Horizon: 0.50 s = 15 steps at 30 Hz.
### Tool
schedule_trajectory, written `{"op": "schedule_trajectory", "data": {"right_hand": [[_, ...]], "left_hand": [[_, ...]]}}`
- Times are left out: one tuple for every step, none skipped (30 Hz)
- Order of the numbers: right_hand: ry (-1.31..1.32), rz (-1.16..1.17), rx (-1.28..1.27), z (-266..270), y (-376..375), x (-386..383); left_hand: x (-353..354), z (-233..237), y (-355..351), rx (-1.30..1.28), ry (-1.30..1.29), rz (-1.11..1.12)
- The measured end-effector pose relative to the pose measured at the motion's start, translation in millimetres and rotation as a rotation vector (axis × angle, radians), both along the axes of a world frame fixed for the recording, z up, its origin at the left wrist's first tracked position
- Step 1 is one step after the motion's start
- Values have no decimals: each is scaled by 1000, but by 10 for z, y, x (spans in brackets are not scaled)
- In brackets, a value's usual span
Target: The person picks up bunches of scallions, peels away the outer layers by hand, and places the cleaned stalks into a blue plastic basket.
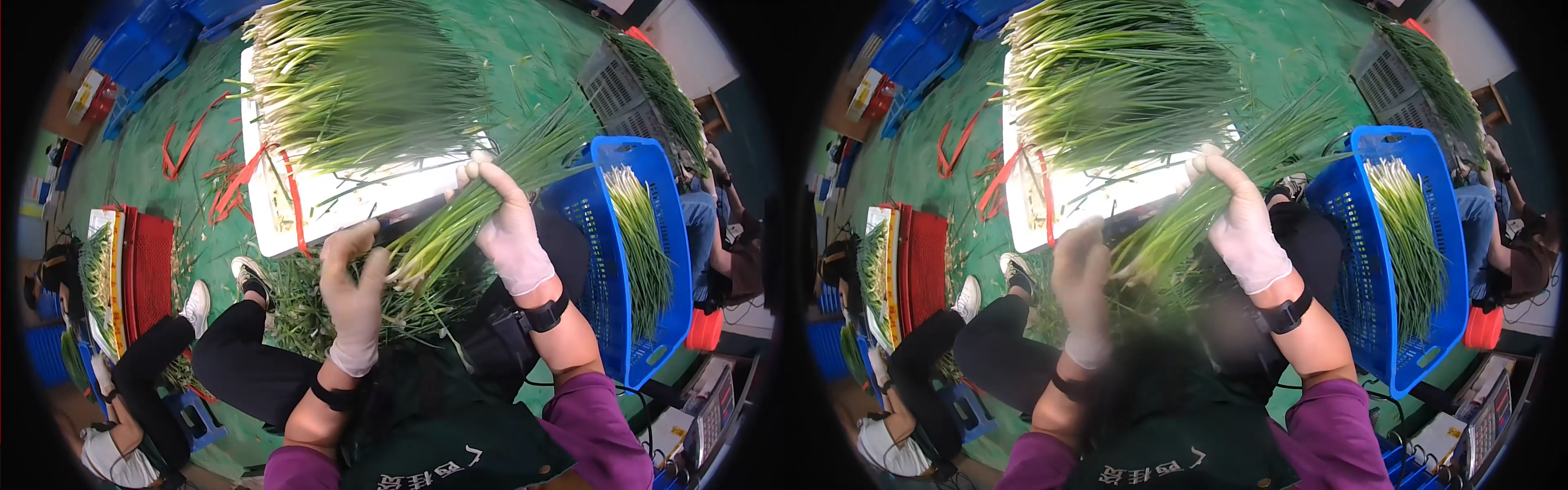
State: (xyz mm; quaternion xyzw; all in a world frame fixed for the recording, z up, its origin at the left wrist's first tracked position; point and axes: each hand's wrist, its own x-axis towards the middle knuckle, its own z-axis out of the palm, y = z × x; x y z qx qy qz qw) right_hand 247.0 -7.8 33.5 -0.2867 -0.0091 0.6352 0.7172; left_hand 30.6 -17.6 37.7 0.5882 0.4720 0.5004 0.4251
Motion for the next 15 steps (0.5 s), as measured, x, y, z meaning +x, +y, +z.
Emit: {"op": "schedule_trajectory", "data": {"right_hand": [[-34, -13, -33, -3, 3, -10], [-68, -23, -69, -4, -7, -34], [-58, -42, -107, 53, -25, -74], [-65, -32, -129, 48, -28, -85], [-73, -21, -149, 44, -20, -91], [-80, -12, -168, 44, -11, -91], [-67, 5, -162, 50, -18, -90], [-53, 19, -158, 65, -34, -91], [-39, 31, -154, 80, -43, -91], [-42, 70, -112, 90, -47, -93], [-46, 112, -71, 103, -44, -95], [-50, 157, -28, 120, -42, -98], [-81, 189, 13, 154, -45, -105], [-111, 222, 54, 196, -54, -109], [-142, 254, 96, 216, -65, -108]], "left_hand": [[-27, 91, 21, 245, 249, -77], [-31, 204, 28, 489, 497, -153], [36, 229, 54, 614, 597, -150], [57, 211, 50, 604, 628, -183], [72, 172, 52, 596, 659, -214], [85, 122, 63, 589, 690, -246], [91, 40, 78, 584, 707, -217], [90, 0, 70, 408, 564, -250], [90, -20, 68, 233, 420, -282], [90, -22, 58, 57, 276, -311], [74, 3, 42, -193, 116, -401], [64, 52, 30, -449, -33, -440], [16, 137, 76, -574, -59, -493], [-24, 189, 105, -699, -85, -546], [-45, 201, 103, -676, -98, -555]]}}
